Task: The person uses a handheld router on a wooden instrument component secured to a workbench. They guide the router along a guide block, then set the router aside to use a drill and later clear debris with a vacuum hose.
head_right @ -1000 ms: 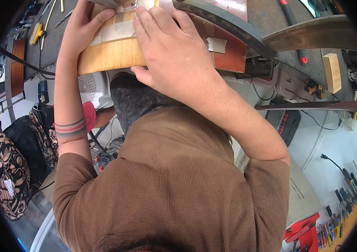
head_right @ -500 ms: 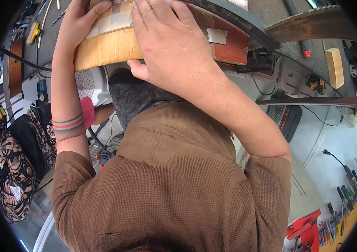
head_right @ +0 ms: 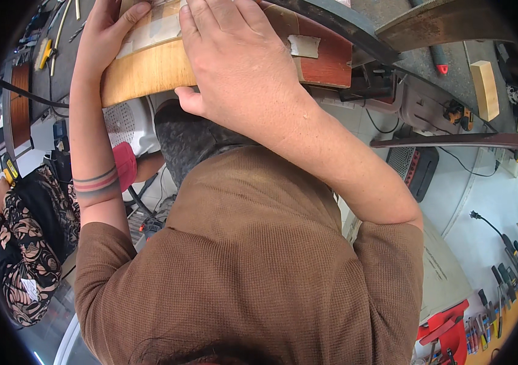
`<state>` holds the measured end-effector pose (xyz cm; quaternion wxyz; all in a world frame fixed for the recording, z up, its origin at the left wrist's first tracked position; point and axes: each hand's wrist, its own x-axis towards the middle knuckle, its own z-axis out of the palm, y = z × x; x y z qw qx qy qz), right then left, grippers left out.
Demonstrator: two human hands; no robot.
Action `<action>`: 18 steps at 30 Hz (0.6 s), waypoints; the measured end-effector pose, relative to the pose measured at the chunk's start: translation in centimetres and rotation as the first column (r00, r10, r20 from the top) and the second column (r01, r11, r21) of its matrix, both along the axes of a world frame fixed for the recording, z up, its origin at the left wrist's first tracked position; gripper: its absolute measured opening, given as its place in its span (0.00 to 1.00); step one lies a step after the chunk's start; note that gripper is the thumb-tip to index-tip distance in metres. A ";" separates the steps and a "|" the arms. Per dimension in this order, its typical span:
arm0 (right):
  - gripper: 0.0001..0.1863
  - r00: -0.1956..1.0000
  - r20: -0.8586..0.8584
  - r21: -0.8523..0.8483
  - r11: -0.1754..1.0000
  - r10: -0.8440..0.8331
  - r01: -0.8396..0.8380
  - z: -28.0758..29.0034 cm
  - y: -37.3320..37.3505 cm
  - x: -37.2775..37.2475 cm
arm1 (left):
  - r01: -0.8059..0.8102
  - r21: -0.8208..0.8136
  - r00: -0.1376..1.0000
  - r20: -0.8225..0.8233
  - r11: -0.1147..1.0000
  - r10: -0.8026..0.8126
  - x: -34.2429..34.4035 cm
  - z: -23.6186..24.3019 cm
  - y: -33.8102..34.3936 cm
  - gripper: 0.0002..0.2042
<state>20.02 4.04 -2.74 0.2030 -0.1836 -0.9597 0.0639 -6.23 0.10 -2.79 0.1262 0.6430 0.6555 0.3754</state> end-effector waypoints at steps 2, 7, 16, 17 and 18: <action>0.44 1.000 -0.014 0.012 1.000 -0.001 0.001 -0.1 0.1 0.1 | -0.037 -0.057 0.999 -0.024 0.998 0.036 0.6 0.7 0.0 0.38; 0.44 1.000 -0.012 0.026 1.000 -0.010 0.010 -0.2 0.0 0.1 | -0.021 -0.063 1.000 -0.008 0.998 0.021 0.7 0.8 0.0 0.38; 0.45 1.000 -0.002 0.075 0.997 -0.025 0.025 -0.2 -0.1 0.3 | 0.027 -0.012 0.999 0.022 1.000 -0.027 0.4 0.0 0.3 0.37; 0.45 1.000 -0.001 0.079 0.997 -0.024 0.024 -0.2 -0.2 0.2 | 0.048 0.016 0.998 0.025 0.999 -0.049 0.0 -0.4 0.3 0.37; 0.45 1.000 0.000 0.079 0.997 -0.023 0.023 -0.2 -0.1 0.2 | 0.048 0.016 0.998 0.026 0.999 -0.049 0.0 -0.4 0.3 0.37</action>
